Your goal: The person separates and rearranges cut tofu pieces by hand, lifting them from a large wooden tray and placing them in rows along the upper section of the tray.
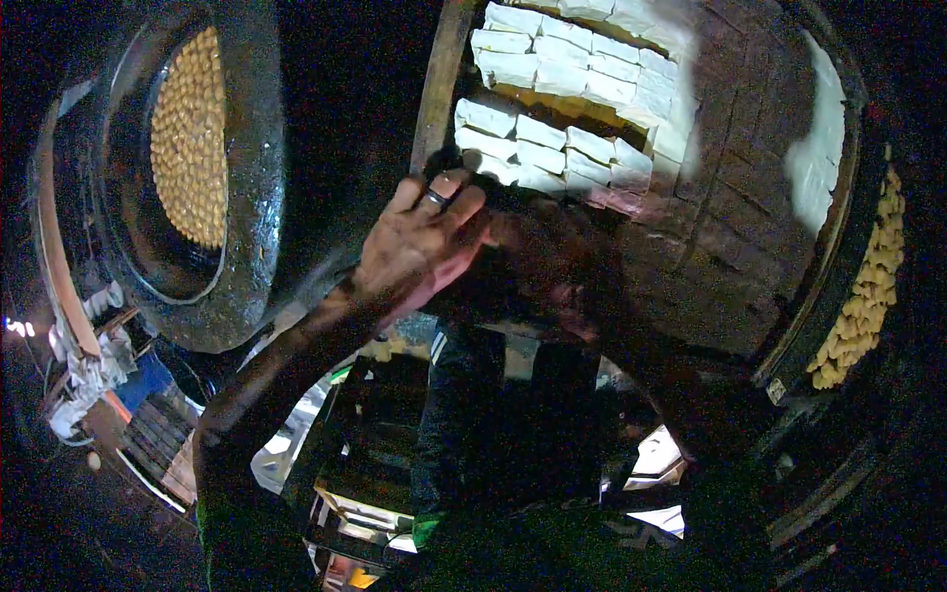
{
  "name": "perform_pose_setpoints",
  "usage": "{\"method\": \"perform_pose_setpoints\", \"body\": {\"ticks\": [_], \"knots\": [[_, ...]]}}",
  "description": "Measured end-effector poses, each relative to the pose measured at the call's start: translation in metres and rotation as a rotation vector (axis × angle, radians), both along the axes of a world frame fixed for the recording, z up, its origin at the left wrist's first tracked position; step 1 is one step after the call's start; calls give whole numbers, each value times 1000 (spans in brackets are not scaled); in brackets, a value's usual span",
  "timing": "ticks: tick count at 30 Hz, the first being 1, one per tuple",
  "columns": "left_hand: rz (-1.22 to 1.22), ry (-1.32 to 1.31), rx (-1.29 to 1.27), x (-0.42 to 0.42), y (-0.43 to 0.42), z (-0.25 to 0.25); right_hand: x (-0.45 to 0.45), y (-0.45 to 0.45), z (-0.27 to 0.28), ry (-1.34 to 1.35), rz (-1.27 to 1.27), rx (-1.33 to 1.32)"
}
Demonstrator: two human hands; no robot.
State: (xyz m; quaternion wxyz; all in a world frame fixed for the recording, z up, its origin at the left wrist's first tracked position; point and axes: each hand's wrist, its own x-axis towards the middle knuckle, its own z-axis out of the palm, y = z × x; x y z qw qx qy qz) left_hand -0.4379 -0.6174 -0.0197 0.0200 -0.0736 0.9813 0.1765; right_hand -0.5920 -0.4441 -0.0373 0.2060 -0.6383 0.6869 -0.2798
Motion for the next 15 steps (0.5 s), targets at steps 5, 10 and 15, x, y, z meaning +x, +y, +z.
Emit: {"method": "perform_pose_setpoints", "body": {"ticks": [5,10,15], "knots": [[-65,30,-125,-14,-9,11,-7,-3,-2,0,7,1],[-86,105,-169,-12,-12,5,-10,-4,-3,-3,13,4],[-62,66,-81,-12,-11,5,-10,-6,-4,-3,17,6]]}}
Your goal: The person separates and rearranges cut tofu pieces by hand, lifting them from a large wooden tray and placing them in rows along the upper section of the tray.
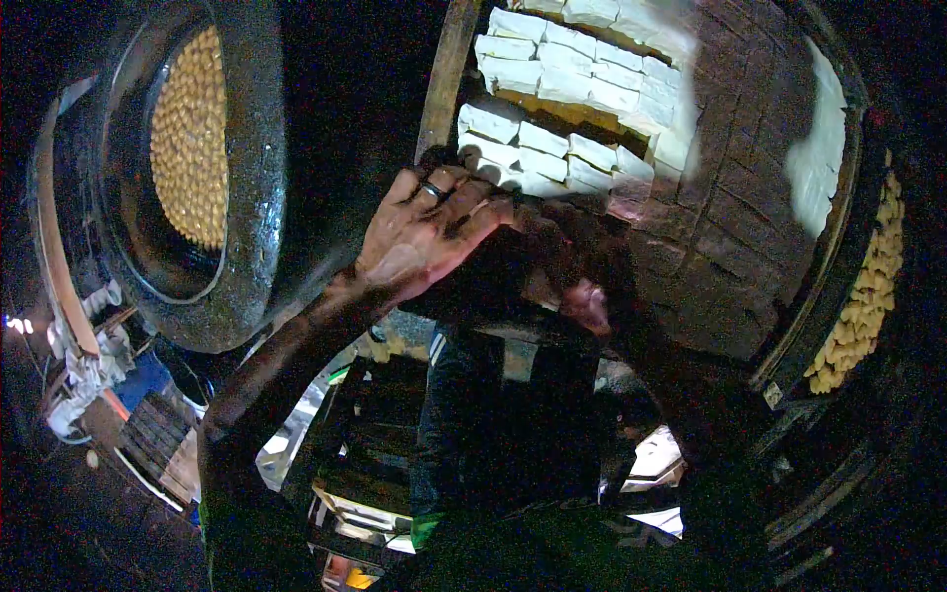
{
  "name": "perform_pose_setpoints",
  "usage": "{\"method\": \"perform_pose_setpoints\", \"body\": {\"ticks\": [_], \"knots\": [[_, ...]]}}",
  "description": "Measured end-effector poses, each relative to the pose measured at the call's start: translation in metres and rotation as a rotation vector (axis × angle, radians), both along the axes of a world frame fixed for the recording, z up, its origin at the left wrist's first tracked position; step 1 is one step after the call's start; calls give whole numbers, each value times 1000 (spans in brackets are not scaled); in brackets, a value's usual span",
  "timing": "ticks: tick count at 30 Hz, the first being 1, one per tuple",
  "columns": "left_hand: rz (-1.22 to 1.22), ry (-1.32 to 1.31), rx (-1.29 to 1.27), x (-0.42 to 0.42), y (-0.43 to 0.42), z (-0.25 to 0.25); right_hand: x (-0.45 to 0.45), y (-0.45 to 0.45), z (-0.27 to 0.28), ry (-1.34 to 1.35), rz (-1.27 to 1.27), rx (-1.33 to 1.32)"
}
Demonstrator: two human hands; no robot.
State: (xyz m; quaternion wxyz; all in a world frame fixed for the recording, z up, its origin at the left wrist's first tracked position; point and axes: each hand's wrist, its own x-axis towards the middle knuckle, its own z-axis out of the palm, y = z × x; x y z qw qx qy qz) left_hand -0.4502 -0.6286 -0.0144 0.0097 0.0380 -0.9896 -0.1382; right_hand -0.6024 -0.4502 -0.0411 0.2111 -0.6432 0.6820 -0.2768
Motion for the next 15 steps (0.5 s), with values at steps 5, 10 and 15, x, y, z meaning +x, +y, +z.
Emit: {"method": "perform_pose_setpoints", "body": {"ticks": [5,10,15], "knots": [[-64,58,-63,1,-9,9,-1,-1,-1,1,1,1],[15,97,-73,-6,-8,1,-10,-7,-7,10,0,-7],[-19,112,-67,-8,-7,-1,-11,-4,-3,8,0,-12]]}}
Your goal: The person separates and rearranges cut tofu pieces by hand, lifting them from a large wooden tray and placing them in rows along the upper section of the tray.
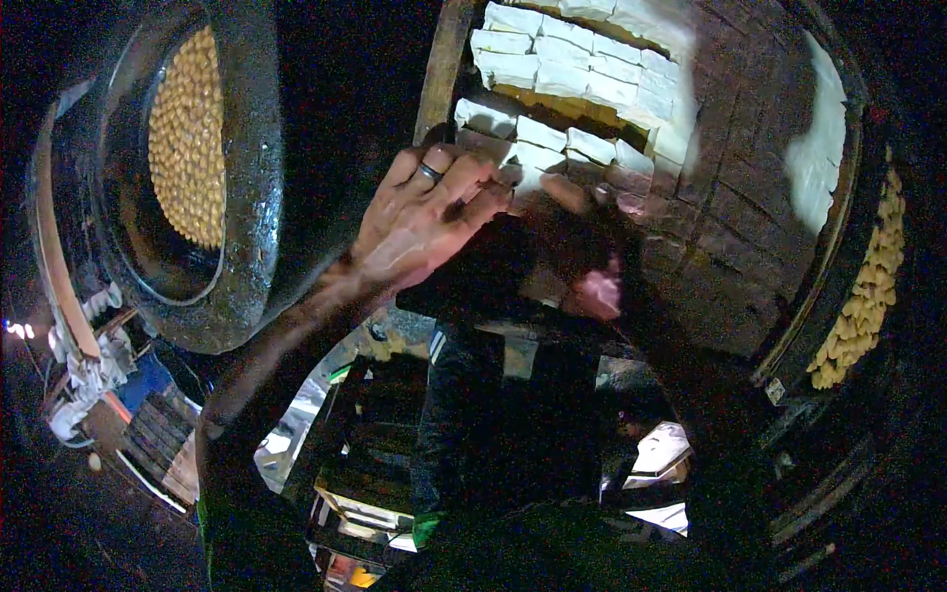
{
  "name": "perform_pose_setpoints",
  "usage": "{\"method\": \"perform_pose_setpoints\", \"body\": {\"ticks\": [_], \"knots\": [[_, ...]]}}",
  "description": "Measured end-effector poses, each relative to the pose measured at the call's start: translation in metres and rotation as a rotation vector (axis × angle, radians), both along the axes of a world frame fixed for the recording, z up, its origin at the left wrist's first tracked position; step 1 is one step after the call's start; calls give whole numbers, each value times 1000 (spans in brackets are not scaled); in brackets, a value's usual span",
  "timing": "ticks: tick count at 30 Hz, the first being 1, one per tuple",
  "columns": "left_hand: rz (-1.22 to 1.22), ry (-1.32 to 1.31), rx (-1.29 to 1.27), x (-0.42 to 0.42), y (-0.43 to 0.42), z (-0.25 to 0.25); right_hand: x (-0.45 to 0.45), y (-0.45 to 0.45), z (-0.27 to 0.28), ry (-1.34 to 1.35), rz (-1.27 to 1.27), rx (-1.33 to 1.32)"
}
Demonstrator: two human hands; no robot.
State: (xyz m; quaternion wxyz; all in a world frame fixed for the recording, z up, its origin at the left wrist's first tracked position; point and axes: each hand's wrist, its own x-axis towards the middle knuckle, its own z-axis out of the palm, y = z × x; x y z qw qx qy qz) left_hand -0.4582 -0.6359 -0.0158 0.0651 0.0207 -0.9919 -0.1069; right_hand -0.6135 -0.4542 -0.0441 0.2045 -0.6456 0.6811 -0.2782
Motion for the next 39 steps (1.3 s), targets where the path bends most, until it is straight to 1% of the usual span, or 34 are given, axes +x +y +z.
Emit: {"method": "perform_pose_setpoints", "body": {"ticks": [3,4,7,9,11,12,18,20,27,29,30,31,33,34,36,37,39], "knots": [[-58,-38,72,14,5,0,-5,17,15,-8,-4,11],[-57,-39,73,17,10,-1,-7,25,19,-11,-3,20],[-164,-16,55,20,39,-9,-13,46,35,-26,-3,67],[-237,11,44,16,58,-15,-15,64,35,-29,-6,88],[-381,-39,190,8,58,-12,-15,72,33,-38,-9,92],[-383,-36,192,6,59,-15,-14,73,32,-44,-14,93],[-380,-234,166,-5,70,-37,-14,81,29,-62,-34,90],[-477,-149,82,-10,72,-40,-14,82,29,-66,-36,90],[-423,-132,185,-12,75,-46,-13,84,27,-76,-43,84],[-367,-118,359,-19,76,-47,-12,82,26,-80,-43,81],[-368,-117,360,-17,77,-50,-12,82,25,-80,-42,83],[-347,-6,382,-13,78,-52,-12,81,25,-81,-40,83],[-324,105,402,-10,78,-49,-11,78,22,-78,-35,80],[-282,-13,518,-10,78,-48,-9,78,20,-77,-34,82],[-239,-133,631,-10,73,-44,-6,72,16,-76,-34,77],[-343,-34,459,-11,68,-42,-7,68,15,-74,-32,73],[-443,65,288,-6,62,-45,-5,63,11,-75,-33,71]]}}
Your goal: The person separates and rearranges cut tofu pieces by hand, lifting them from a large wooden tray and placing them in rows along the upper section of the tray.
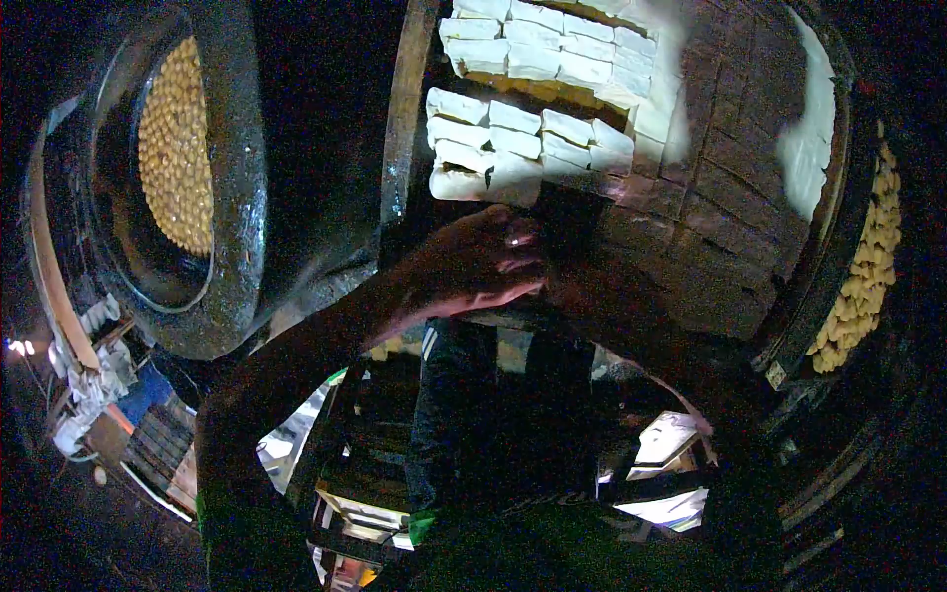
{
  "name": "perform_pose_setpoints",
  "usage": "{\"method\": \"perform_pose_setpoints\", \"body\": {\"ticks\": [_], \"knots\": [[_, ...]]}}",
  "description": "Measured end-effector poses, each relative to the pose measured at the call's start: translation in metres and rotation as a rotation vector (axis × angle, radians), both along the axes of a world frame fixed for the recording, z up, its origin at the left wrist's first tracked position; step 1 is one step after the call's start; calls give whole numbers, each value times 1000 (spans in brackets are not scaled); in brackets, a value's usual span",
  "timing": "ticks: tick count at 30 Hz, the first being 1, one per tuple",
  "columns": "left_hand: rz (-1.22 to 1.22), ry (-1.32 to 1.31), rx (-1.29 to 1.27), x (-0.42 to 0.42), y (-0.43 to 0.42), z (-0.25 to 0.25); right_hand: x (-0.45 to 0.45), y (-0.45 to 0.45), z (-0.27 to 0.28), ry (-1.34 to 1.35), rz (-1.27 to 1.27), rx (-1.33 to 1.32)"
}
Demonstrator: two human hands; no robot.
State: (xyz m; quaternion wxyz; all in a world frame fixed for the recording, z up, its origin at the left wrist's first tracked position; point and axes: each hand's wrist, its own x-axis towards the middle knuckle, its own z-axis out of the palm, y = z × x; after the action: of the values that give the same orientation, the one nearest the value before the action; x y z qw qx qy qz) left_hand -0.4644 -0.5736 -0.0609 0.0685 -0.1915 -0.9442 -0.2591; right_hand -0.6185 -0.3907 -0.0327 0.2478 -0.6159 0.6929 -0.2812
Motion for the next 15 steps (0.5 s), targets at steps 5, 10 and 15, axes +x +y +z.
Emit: {"method": "perform_pose_setpoints", "body": {"ticks": [5,10,15], "knots": [[-6,3,-73,2,-3,-2,-4,4,3,-4,-8,7],[7,-12,-87,1,-5,-3,-8,10,5,-11,-12,19],[3,-24,-108,0,-5,-4,-11,10,4,-16,-20,23]]}}
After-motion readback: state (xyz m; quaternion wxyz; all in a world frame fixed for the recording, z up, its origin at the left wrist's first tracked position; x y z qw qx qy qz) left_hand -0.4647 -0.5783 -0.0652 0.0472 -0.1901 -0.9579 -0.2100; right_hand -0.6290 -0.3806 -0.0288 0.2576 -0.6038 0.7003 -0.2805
